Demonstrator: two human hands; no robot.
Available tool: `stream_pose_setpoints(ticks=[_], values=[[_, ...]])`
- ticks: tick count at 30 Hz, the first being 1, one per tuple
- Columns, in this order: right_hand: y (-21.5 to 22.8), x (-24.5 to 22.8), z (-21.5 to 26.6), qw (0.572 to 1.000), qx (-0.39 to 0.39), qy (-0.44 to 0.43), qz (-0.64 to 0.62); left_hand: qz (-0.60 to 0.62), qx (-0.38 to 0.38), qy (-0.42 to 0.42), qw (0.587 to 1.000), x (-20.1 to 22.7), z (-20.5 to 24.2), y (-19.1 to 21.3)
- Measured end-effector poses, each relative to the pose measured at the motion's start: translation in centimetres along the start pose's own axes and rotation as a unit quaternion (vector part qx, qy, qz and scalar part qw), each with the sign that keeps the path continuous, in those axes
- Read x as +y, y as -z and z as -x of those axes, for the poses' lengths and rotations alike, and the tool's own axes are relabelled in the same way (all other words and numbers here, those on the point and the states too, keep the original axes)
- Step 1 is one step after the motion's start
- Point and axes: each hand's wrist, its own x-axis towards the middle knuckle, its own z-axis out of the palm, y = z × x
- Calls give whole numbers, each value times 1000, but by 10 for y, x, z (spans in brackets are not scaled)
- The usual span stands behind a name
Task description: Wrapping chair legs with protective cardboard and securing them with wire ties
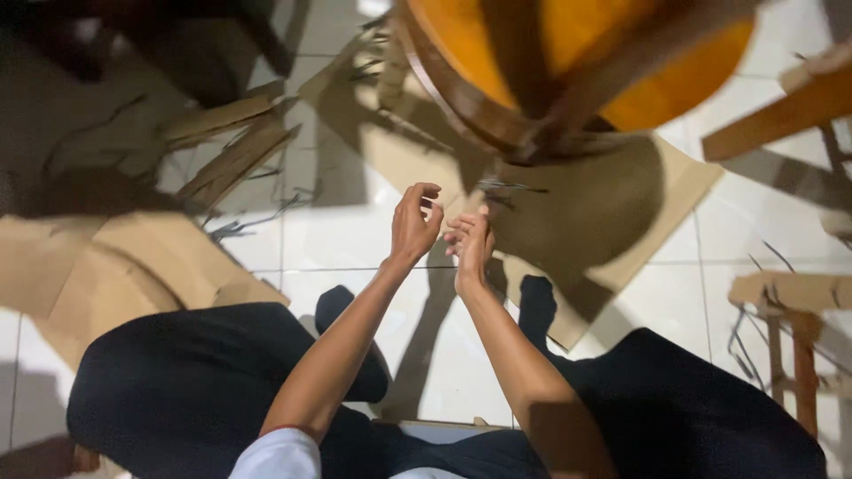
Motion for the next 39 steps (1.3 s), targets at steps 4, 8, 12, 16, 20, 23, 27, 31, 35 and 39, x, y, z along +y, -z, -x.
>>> stream_pose_setpoints(ticks=[4,8,12,16,20,23,27,31,35,39], values=[[-30,24,23,991,-86,-11,104,-98,54,79,991,-86,-7,34],[-51,42,41,972,-129,-29,194,-195,150,121,962,-157,-23,82],[-61,52,47,956,-180,-17,230,-196,192,257,927,-157,-46,139],[-67,55,47,951,-183,-27,249,-123,261,313,905,-286,-95,150],[-68,51,44,951,-171,-40,256,-100,309,357,876,-373,-132,167],[-68,40,47,951,-157,-48,260,-19,311,391,866,-315,-135,191],[-60,39,44,955,-156,-40,250,-12,343,359,868,-299,-130,194],[-55,27,53,955,-159,-35,247,35,345,309,886,-246,-131,218],[-47,23,54,958,-153,-32,240,68,361,277,888,-282,-114,207],[-46,20,55,955,-152,-26,253,86,377,292,875,-271,-108,213]])
